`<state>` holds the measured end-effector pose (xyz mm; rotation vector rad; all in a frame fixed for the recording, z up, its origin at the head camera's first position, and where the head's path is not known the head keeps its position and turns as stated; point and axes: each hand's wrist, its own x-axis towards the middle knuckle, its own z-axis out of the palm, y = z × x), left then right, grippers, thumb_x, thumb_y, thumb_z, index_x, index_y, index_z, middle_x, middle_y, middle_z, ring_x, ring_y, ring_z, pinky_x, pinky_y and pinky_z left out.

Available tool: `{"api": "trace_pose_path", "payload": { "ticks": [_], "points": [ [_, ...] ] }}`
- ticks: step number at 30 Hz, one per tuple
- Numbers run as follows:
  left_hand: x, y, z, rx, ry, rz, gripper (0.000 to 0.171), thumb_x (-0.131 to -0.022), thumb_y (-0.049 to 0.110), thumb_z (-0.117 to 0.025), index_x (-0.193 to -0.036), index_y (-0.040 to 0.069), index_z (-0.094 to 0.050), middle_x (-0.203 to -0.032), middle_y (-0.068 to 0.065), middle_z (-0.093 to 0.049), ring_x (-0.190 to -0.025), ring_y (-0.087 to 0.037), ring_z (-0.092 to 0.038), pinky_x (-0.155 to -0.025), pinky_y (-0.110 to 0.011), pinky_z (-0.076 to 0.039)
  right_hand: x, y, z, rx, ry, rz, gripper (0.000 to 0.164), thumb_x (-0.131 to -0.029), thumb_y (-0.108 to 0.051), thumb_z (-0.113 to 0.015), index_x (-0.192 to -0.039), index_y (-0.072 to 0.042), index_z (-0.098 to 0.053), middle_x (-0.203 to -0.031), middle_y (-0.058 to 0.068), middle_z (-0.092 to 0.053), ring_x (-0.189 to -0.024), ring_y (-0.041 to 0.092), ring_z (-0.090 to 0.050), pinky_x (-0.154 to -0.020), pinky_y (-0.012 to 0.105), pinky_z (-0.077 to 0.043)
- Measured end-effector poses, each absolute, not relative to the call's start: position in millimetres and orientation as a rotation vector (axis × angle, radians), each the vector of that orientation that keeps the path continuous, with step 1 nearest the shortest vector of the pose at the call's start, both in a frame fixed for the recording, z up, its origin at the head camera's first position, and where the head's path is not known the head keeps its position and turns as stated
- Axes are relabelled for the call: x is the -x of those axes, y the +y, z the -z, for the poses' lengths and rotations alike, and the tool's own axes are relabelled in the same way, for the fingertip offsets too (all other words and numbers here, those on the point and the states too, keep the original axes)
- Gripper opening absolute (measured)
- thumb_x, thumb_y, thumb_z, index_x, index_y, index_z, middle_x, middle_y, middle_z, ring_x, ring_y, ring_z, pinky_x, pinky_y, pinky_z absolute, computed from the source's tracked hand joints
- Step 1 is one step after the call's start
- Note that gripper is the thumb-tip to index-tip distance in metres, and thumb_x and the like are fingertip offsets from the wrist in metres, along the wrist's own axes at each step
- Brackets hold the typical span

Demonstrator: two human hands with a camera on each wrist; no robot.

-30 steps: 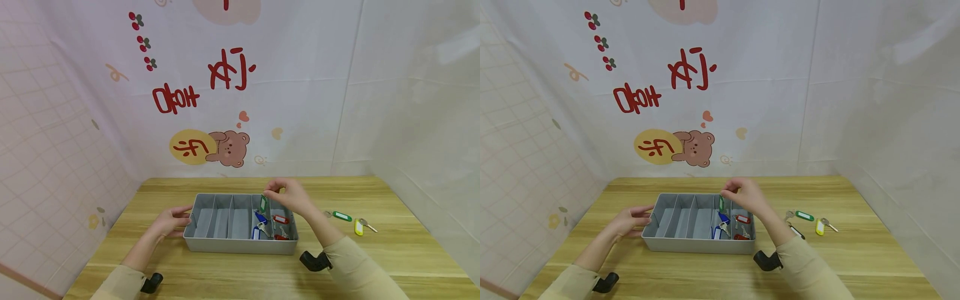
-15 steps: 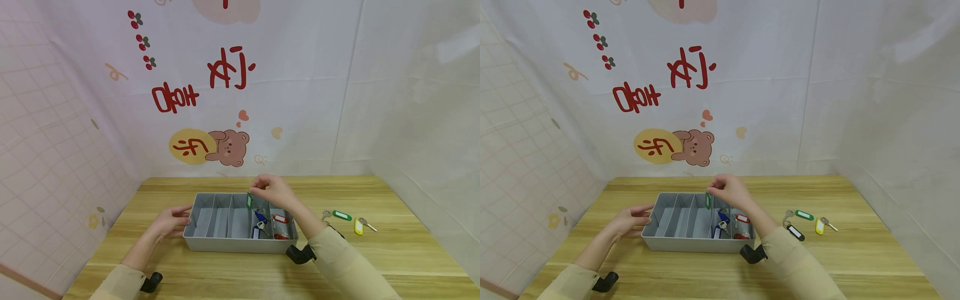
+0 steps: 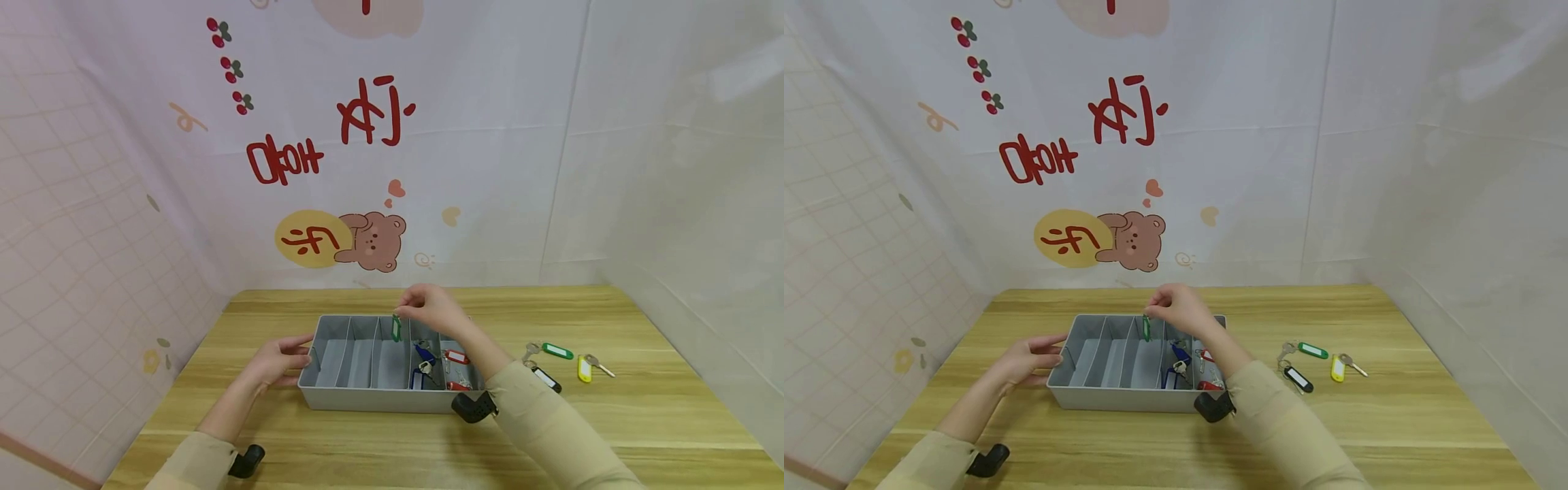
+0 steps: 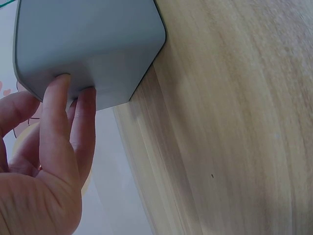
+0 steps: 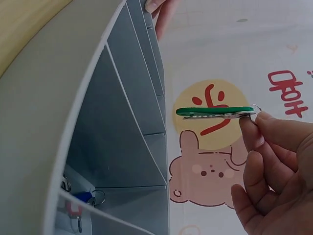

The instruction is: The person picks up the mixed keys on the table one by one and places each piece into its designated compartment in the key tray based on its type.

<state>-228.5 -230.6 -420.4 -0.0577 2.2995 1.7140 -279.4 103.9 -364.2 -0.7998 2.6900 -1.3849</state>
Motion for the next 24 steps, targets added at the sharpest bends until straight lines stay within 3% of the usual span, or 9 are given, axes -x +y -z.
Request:
{"api": "trace_pose_path", "payload": {
  "ticks": [10,17,24],
  "points": [
    [229,-231,422,0.060,2.307,-1.719,0.057,-0.092,-0.002,-0.064,-0.146,-0.003,-0.045,-0.130,-0.029,-0.055,-0.101,-0.033,-0.066,-0.074,-0.045,-0.059,288,98,370,0.732,2.690,1.304,0.007,-0.092,-0.018,-0.073,-0.088,-0.012,-0.073,-0.080,-0.005,-0.070,-0.081,0.020,-0.067,-0.072,0.034,-0.052],
    [228,-231,421,0.056,2.316,-1.710,0.057,-0.092,-0.002,-0.065,-0.146,-0.003,-0.045,-0.129,-0.029,-0.056,-0.101,-0.033,-0.066,-0.075,-0.046,-0.059,292,95,374,0.699,2.664,1.291,0.008,-0.092,-0.015,-0.072,-0.087,-0.010,-0.072,-0.079,-0.005,-0.070,-0.087,0.031,-0.067,-0.074,0.034,-0.051],
    [229,-231,421,0.049,2.316,-1.707,0.058,-0.092,-0.002,-0.065,-0.146,-0.003,-0.044,-0.128,-0.030,-0.055,-0.098,-0.030,-0.066,-0.073,-0.046,-0.059,296,92,378,0.665,2.660,1.270,0.009,-0.092,-0.016,-0.072,-0.086,-0.009,-0.072,-0.079,-0.004,-0.071,-0.090,0.033,-0.068,-0.077,0.036,-0.052]
  ]
}}
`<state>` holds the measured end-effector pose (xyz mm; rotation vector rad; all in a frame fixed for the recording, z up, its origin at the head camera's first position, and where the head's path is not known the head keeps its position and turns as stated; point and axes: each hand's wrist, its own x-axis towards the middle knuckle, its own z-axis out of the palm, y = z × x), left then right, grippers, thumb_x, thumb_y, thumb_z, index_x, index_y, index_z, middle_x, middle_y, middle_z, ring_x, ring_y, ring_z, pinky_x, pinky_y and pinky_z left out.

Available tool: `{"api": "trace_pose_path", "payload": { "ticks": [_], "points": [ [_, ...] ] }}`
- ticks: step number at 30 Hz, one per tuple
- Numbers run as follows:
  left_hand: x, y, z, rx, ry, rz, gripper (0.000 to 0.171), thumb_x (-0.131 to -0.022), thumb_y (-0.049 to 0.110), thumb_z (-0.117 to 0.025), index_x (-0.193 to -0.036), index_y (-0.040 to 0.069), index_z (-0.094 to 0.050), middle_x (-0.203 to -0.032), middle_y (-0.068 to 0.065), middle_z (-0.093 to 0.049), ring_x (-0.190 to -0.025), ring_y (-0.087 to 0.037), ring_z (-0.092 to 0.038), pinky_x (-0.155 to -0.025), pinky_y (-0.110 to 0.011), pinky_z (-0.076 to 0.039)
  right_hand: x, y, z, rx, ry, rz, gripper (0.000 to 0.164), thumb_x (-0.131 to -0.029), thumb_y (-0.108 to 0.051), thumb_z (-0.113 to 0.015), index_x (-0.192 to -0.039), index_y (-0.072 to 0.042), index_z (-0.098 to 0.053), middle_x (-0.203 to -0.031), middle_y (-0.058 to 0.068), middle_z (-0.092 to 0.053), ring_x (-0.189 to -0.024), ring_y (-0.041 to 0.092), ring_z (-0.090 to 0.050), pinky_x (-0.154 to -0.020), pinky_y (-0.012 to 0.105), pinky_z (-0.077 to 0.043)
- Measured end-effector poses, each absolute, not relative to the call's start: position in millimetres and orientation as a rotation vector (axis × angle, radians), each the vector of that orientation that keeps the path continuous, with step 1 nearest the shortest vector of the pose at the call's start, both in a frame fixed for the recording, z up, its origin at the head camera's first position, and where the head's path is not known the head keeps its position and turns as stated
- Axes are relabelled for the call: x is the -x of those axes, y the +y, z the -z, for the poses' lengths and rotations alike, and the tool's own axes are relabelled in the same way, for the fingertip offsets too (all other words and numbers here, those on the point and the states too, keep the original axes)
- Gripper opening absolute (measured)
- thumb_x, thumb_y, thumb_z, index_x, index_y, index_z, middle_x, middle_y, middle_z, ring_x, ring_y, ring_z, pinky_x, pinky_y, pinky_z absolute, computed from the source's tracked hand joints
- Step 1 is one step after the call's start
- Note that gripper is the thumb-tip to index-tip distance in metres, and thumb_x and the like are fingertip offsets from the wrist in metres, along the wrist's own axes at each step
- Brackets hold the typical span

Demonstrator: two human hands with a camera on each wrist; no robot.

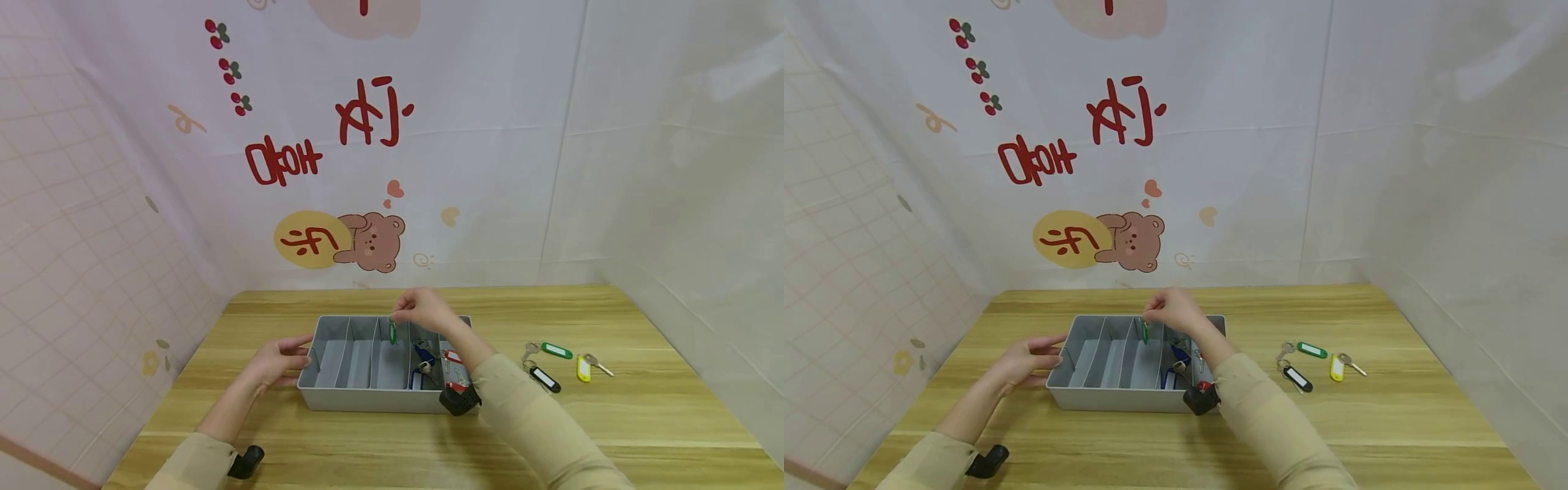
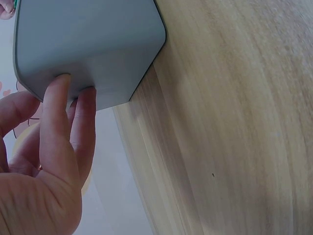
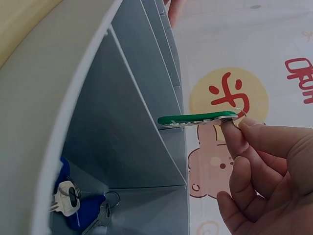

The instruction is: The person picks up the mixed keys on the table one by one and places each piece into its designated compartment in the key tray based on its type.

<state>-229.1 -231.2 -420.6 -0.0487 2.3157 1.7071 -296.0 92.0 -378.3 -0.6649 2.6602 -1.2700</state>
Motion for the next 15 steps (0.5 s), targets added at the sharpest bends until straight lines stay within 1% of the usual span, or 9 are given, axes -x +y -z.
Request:
{"api": "trace_pose_path", "payload": {
  "ticks": [4,10,15],
  "points": [
    [229.1,-231.7,420.3,0.033,2.311,-1.710,0.059,-0.092,-0.002,-0.065,-0.146,-0.004,-0.043,-0.129,-0.032,-0.054,-0.097,-0.030,-0.066,-0.073,-0.045,-0.059,297.6,90.6,381.3,0.678,2.652,1.262,0.009,-0.092,-0.015,-0.072,-0.086,-0.008,-0.072,-0.079,-0.003,-0.071,-0.089,0.033,-0.068,-0.079,0.037,-0.052],
    [228.1,-231.2,420.2,0.040,2.308,-1.720,0.058,-0.091,-0.003,-0.065,-0.145,-0.005,-0.044,-0.128,-0.031,-0.056,-0.097,-0.030,-0.066,-0.072,-0.045,-0.059,298.0,89.2,384.2,0.687,2.632,1.263,0.010,-0.092,-0.014,-0.072,-0.084,-0.007,-0.072,-0.079,-0.003,-0.071,-0.085,0.030,-0.067,-0.074,0.032,-0.051],
    [228.1,-231.6,419.5,0.031,2.304,-1.721,0.059,-0.092,-0.003,-0.065,-0.146,-0.005,-0.043,-0.128,-0.031,-0.056,-0.097,-0.030,-0.066,-0.073,-0.045,-0.059,297.5,89.0,386.5,0.688,2.643,1.237,0.008,-0.092,-0.012,-0.072,-0.086,-0.006,-0.073,-0.079,-0.001,-0.071,-0.084,0.027,-0.068,-0.074,0.033,-0.053]
  ]
}}
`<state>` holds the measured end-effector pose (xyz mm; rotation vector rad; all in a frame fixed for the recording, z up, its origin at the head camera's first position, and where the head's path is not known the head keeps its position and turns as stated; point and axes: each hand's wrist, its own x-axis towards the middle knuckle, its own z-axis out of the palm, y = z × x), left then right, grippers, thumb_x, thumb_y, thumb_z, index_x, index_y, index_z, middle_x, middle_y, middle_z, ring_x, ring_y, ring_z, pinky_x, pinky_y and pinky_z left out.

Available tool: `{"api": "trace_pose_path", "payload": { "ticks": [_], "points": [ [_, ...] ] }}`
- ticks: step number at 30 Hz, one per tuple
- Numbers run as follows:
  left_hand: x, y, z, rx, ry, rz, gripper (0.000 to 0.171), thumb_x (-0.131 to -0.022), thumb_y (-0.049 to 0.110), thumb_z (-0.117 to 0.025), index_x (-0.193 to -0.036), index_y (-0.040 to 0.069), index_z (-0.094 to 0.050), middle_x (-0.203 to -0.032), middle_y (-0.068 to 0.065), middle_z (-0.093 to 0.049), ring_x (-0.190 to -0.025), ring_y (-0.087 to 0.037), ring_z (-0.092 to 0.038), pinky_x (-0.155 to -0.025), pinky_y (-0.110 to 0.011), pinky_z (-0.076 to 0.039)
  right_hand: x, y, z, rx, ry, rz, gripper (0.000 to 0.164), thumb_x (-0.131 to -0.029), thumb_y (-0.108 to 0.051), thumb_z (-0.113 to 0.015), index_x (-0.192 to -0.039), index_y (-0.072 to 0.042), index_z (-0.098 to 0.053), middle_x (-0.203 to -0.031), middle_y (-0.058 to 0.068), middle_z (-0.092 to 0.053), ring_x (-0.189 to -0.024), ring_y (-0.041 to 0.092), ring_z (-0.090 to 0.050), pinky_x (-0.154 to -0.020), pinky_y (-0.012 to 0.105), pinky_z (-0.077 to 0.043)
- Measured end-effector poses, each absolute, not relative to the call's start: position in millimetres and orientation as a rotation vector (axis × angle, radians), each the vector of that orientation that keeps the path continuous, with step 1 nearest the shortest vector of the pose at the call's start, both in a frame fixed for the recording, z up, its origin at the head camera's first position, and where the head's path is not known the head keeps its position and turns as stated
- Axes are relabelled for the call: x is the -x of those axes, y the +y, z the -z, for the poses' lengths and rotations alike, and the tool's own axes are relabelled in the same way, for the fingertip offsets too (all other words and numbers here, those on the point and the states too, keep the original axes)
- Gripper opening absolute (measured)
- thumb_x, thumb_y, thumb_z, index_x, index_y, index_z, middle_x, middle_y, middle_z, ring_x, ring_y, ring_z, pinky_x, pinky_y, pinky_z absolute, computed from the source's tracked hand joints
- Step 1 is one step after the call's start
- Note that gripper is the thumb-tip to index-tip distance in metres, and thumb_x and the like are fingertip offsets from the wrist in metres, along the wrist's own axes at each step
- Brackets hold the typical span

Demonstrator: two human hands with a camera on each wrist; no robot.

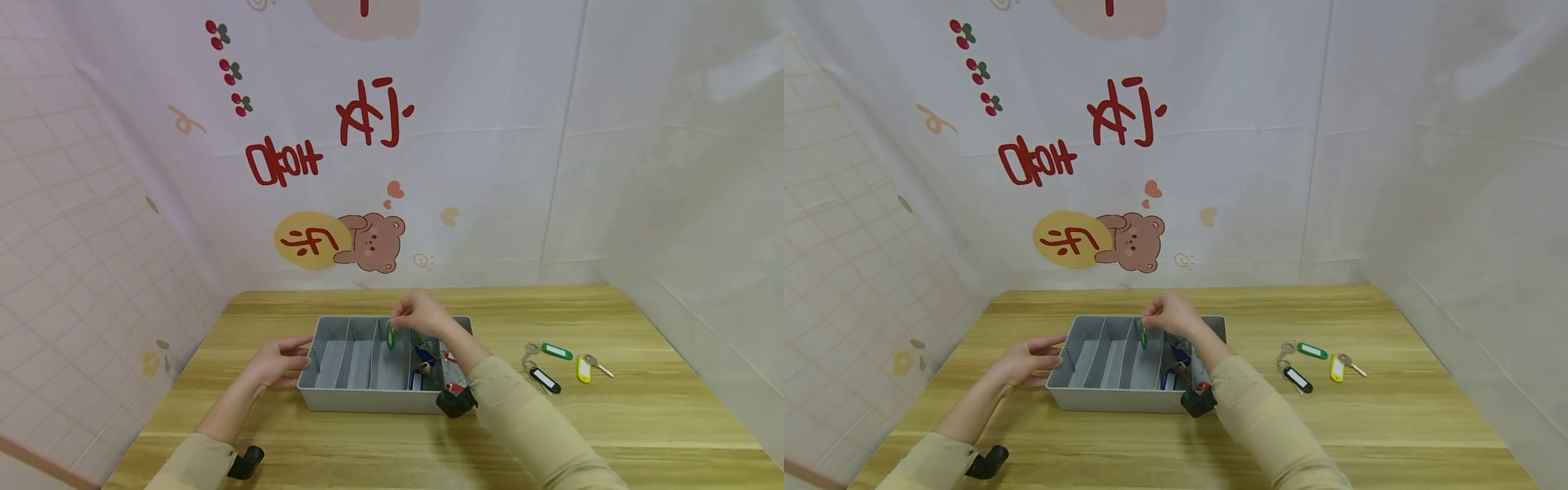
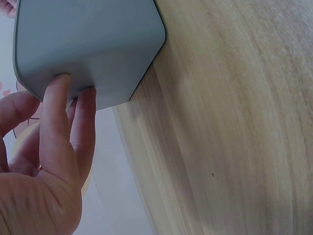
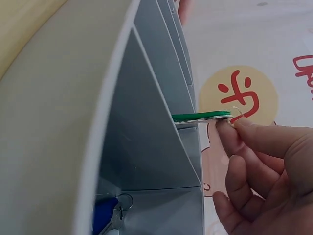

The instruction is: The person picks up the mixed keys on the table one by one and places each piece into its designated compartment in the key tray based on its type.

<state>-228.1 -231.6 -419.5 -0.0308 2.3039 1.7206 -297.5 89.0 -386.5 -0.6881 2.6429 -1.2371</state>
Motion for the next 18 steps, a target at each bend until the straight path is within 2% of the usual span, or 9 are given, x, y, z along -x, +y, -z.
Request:
{"api": "trace_pose_path", "payload": {
  "ticks": [4,8,14,18],
  "points": [
    [228.1,-231.3,419.2,0.028,2.306,-1.719,0.059,-0.092,-0.003,-0.065,-0.146,-0.005,-0.043,-0.128,-0.031,-0.055,-0.098,-0.030,-0.066,-0.073,-0.046,-0.059,297.6,88.8,387.0,0.679,2.714,1.181,0.005,-0.091,-0.009,-0.072,-0.092,-0.005,-0.073,-0.085,0.001,-0.071,-0.083,0.022,-0.067,-0.076,0.034,-0.054],
    [227.9,-230.9,420.0,0.030,2.311,-1.715,0.058,-0.092,-0.003,-0.065,-0.146,-0.005,-0.043,-0.129,-0.032,-0.055,-0.100,-0.031,-0.065,-0.074,-0.046,-0.059,297.3,88.6,386.1,0.634,2.762,1.138,0.010,-0.091,-0.011,-0.071,-0.099,-0.006,-0.073,-0.092,0.001,-0.070,-0.084,0.016,-0.065,-0.077,0.034,-0.054],
    [227.4,-231.6,420.0,0.019,2.314,-1.710,0.058,-0.092,-0.002,-0.065,-0.146,-0.004,-0.043,-0.130,-0.032,-0.054,-0.099,-0.031,-0.066,-0.073,-0.045,-0.059,295.3,92.0,386.2,0.644,2.767,1.165,0.016,-0.091,-0.015,-0.072,-0.104,-0.004,-0.072,-0.095,0.002,-0.070,-0.087,0.018,-0.064,-0.079,0.036,-0.055],
    [226.8,-231.9,420.2,0.014,2.312,-1.713,0.059,-0.092,-0.002,-0.065,-0.146,-0.004,-0.042,-0.131,-0.032,-0.054,-0.099,-0.031,-0.066,-0.073,-0.046,-0.059,293.1,95.3,385.7,0.665,2.753,1.202,0.021,-0.092,-0.016,-0.072,-0.109,-0.003,-0.071,-0.102,0.005,-0.070,-0.094,0.022,-0.065,-0.084,0.038,-0.055]
  ]
}}
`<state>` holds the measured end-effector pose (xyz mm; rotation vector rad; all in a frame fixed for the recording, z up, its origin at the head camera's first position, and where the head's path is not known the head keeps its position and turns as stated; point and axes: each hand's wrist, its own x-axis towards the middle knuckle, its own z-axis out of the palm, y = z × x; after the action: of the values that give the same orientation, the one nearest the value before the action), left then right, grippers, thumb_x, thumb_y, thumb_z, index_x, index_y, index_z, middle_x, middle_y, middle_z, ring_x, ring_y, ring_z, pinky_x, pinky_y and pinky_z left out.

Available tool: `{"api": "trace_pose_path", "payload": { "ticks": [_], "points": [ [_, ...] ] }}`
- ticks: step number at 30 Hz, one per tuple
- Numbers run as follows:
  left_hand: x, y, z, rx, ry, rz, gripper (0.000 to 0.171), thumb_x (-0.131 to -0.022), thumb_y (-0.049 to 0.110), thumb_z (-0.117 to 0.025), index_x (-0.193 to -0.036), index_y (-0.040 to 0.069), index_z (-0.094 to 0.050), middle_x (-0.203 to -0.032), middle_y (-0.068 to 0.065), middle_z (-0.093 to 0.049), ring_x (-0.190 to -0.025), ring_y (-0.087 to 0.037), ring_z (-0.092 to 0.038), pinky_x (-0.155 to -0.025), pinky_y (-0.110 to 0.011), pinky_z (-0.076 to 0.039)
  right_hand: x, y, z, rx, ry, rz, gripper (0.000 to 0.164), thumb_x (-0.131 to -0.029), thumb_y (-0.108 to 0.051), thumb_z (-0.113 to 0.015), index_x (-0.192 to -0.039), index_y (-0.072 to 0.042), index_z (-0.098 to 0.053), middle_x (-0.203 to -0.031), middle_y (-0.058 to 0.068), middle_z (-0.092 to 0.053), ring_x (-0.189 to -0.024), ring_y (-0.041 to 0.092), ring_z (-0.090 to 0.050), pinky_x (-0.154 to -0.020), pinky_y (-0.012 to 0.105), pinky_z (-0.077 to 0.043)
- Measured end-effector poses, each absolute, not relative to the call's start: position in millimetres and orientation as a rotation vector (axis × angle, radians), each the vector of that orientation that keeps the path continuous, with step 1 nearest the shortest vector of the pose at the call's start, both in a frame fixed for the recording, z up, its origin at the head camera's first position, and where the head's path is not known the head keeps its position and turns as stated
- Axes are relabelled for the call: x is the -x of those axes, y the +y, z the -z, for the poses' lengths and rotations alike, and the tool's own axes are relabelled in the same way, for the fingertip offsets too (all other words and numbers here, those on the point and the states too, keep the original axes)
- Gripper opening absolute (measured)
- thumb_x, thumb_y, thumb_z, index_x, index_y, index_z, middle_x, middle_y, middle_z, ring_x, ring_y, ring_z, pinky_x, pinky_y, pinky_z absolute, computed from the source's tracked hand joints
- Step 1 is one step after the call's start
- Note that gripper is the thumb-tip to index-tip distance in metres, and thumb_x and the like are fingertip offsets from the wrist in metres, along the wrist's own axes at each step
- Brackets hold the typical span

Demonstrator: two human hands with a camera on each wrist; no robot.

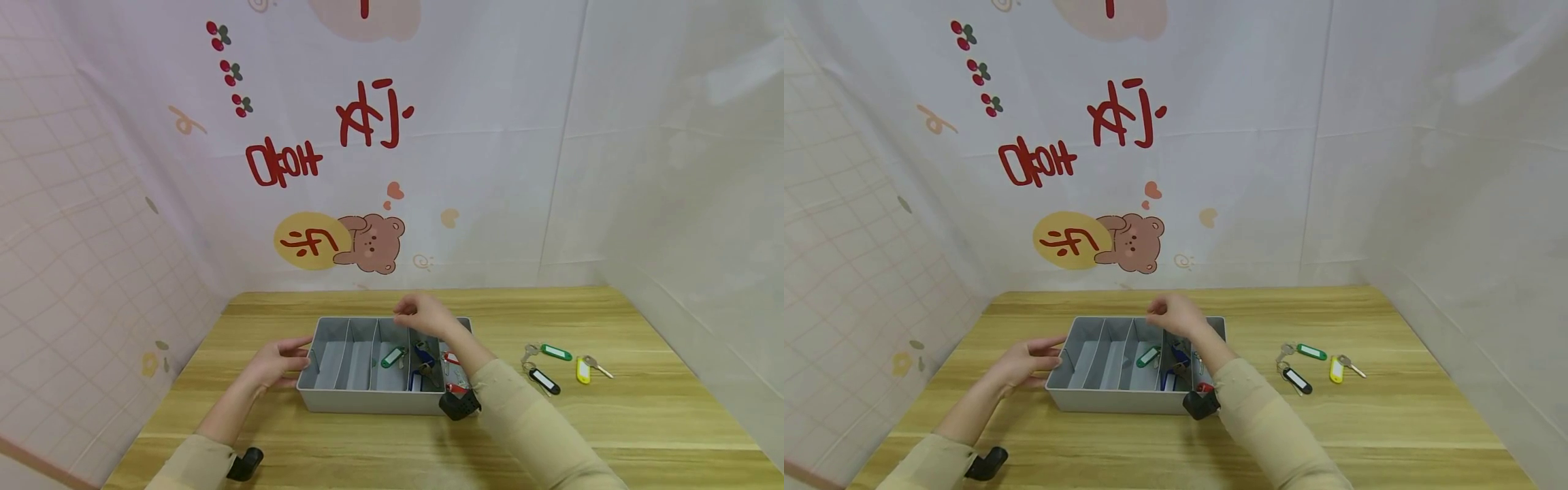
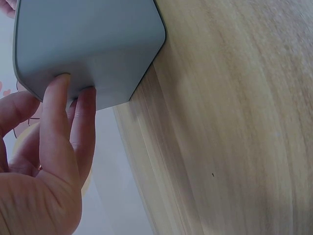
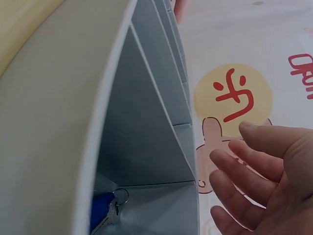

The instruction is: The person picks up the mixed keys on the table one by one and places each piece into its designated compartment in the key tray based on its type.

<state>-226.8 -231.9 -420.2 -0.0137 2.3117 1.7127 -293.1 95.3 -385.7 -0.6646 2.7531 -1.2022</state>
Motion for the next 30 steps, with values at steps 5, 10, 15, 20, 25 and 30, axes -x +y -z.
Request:
{"api": "trace_pose_path", "payload": {
  "ticks": [5,10,15,20,25,30],
  "points": [
    [227,-231,421,0.020,2.312,-1.720,0.059,-0.092,-0.003,-0.065,-0.147,-0.003,-0.042,-0.130,-0.033,-0.053,-0.100,-0.032,-0.066,-0.074,-0.048,-0.059,290,100,385,0.708,2.729,1.234,0.024,-0.093,-0.018,-0.070,-0.112,-0.005,-0.070,-0.110,0.008,-0.069,-0.104,0.026,-0.064,-0.090,0.041,-0.053],
    [227,-231,422,0.024,2.321,-1.713,0.059,-0.092,-0.003,-0.065,-0.147,-0.003,-0.042,-0.132,-0.034,-0.051,-0.103,-0.034,-0.064,-0.075,-0.048,-0.059,285,108,383,0.748,2.667,1.297,0.030,-0.095,-0.018,-0.068,-0.119,-0.002,-0.067,-0.118,0.012,-0.067,-0.111,0.029,-0.062,-0.093,0.043,-0.052],
    [228,-231,423,0.011,2.316,-1.721,0.060,-0.092,-0.003,-0.064,-0.147,-0.004,-0.041,-0.132,-0.035,-0.050,-0.103,-0.035,-0.064,-0.074,-0.048,-0.059,280,117,384,0.701,2.631,1.345,0.038,-0.096,-0.019,-0.067,-0.129,-0.001,-0.062,-0.124,0.016,-0.065,-0.117,0.032,-0.060,-0.096,0.045,-0.049],
    [228,-232,423,0.002,2.300,-1.734,0.060,-0.092,-0.003,-0.064,-0.147,-0.005,-0.041,-0.131,-0.035,-0.051,-0.100,-0.033,-0.065,-0.074,-0.048,-0.059,277,127,387,0.702,2.622,1.377,0.045,-0.096,-0.022,-0.066,-0.135,0.000,-0.057,-0.124,0.017,-0.065,-0.117,0.034,-0.059,-0.093,0.046,-0.051],
    [228,-231,423,0.004,2.292,-1.748,0.060,-0.092,-0.003,-0.065,-0.146,-0.005,-0.041,-0.129,-0.034,-0.052,-0.098,-0.031,-0.066,-0.074,-0.047,-0.059,271,138,386,0.704,2.593,1.401,0.050,-0.097,-0.024,-0.065,-0.139,0.000,-0.053,-0.128,0.019,-0.063,-0.120,0.036,-0.056,-0.096,0.050,-0.048],
    [227,-231,422,0.006,2.290,-1.757,0.059,-0.091,-0.004,-0.065,-0.146,-0.006,-0.042,-0.128,-0.034,-0.053,-0.098,-0.032,-0.066,-0.074,-0.048,-0.059,264,146,384,0.700,2.580,1.437,0.053,-0.097,-0.024,-0.065,-0.141,0.001,-0.051,-0.130,0.021,-0.061,-0.123,0.038,-0.054,-0.098,0.052,-0.046]
  ]
}}
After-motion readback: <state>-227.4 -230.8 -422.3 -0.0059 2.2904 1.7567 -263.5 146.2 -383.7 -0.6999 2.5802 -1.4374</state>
